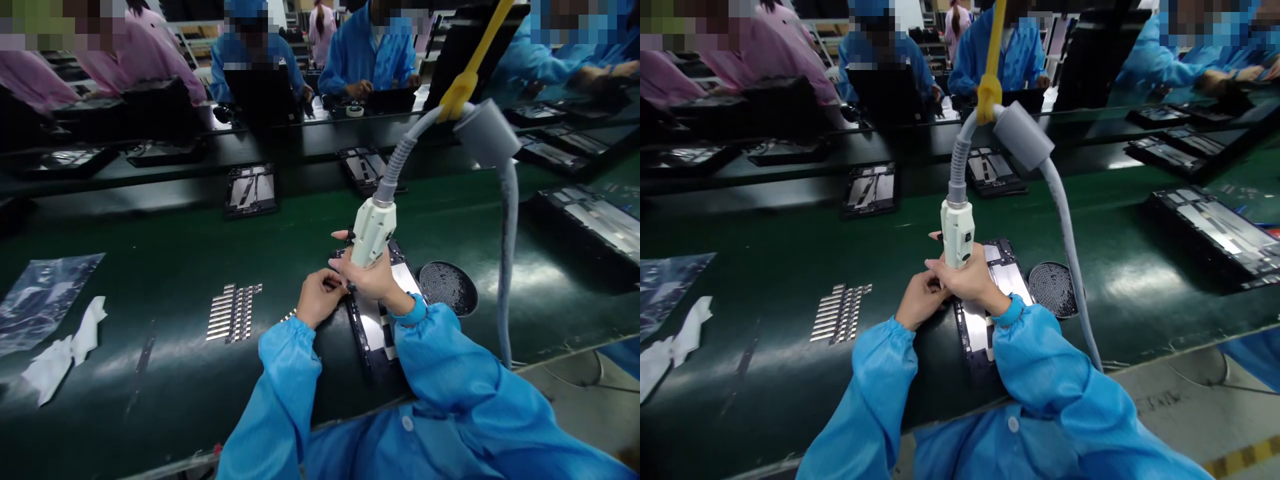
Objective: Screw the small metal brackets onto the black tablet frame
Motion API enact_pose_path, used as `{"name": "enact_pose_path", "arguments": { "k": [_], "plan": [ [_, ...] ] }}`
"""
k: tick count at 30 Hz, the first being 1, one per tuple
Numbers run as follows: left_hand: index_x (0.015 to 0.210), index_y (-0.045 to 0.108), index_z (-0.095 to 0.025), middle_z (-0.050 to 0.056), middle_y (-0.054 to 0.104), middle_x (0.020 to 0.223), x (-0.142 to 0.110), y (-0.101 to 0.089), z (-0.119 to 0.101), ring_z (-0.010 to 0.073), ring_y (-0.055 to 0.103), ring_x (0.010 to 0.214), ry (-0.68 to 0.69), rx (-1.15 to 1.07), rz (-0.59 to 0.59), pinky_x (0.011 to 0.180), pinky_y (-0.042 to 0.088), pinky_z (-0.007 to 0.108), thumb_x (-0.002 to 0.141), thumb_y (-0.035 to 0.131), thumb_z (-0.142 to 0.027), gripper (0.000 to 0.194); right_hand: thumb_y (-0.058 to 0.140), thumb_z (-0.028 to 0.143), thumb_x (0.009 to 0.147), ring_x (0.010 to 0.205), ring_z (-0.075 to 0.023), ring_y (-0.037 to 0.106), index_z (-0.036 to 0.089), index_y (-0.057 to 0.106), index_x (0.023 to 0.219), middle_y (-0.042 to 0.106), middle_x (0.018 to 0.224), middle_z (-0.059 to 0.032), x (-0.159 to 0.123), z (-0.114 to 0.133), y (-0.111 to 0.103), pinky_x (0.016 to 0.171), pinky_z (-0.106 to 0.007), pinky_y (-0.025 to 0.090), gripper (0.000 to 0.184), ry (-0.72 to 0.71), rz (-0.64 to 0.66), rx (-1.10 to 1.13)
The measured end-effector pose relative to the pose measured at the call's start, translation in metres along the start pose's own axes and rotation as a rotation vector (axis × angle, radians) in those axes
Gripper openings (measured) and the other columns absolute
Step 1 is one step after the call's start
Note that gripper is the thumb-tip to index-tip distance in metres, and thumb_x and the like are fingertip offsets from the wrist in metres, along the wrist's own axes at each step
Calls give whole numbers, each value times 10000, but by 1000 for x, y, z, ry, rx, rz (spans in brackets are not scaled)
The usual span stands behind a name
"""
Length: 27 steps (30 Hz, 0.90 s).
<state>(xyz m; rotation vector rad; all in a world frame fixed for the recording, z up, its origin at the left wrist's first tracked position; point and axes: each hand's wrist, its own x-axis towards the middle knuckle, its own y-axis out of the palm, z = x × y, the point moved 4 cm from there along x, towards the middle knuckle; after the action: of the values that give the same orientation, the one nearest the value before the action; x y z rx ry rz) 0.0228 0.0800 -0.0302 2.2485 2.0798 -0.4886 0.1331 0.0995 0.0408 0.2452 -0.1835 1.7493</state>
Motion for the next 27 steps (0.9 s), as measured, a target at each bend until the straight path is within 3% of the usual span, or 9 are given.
{"name": "enact_pose_path", "arguments": {
  "k": [3,6,11,15,18,20,23,25,27],
  "plan": [
    [736,568,-119,-10,576,599,5,-1,-1,109,562,480,-112,-23,33,397,448,192,633,635,-82,128,707,242,704,484,-145,548,170,576,1062,540,519,45,0,-4,3,541,-298,502,388,12,10,-1],
    [726,572,-107,-3,580,563,8,-3,-2,117,584,483,-136,-35,80,402,461,187,643,594,-48,104,726,283,687,518,-163,564,173,581,1060,533,521,37,0,-6,6,552,-310,513,415,23,23,-10],
    [791,604,-98,-10,582,546,10,0,-2,107,579,470,-121,-48,88,389,448,165,642,593,-42,159,718,276,681,618,-179,598,189,570,729,527,536,8,0,-9,6,618,-319,534,177,10,23,-69],
    [753,626,-93,15,617,587,6,-2,-7,106,578,480,-97,-39,87,406,453,174,641,617,-54,119,686,258,711,667,-180,618,194,490,577,524,543,-3,-6,-7,9,667,-318,539,246,-49,24,-108],
    [784,656,-101,58,673,674,-13,-31,-7,145,650,598,-96,-48,16,511,507,209,705,645,-174,108,677,268,737,648,-168,614,190,501,595,522,527,5,-10,-8,10,702,-323,536,240,-71,17,-146],
    [835,680,-118,74,698,741,-36,-67,-1,173,678,687,-63,15,-157,607,532,248,736,645,-267,182,678,272,746,597,-156,595,182,547,670,531,521,13,-11,-11,10,678,-322,527,176,-70,5,-165],
    [825,713,-151,70,710,773,-80,-118,17,203,672,719,-45,288,-420,705,528,313,724,658,-325,208,683,276,753,536,-147,565,165,604,805,543,528,19,-11,-14,6,611,-318,505,146,-59,-10,-159],
    [830,723,-163,72,713,798,-105,-130,31,212,657,715,-84,433,-491,738,514,343,731,657,-337,211,696,281,757,520,-144,552,165,626,881,544,537,22,-14,-10,3,580,-311,497,184,-60,-1,-136],
    [896,719,-159,86,709,879,-124,-122,40,209,639,725,-104,498,-523,757,504,354,749,656,-338,240,737,280,739,528,-138,546,179,634,932,552,561,22,-17,-3,1,576,-300,502,241,-81,-9,-94]
  ]
}}
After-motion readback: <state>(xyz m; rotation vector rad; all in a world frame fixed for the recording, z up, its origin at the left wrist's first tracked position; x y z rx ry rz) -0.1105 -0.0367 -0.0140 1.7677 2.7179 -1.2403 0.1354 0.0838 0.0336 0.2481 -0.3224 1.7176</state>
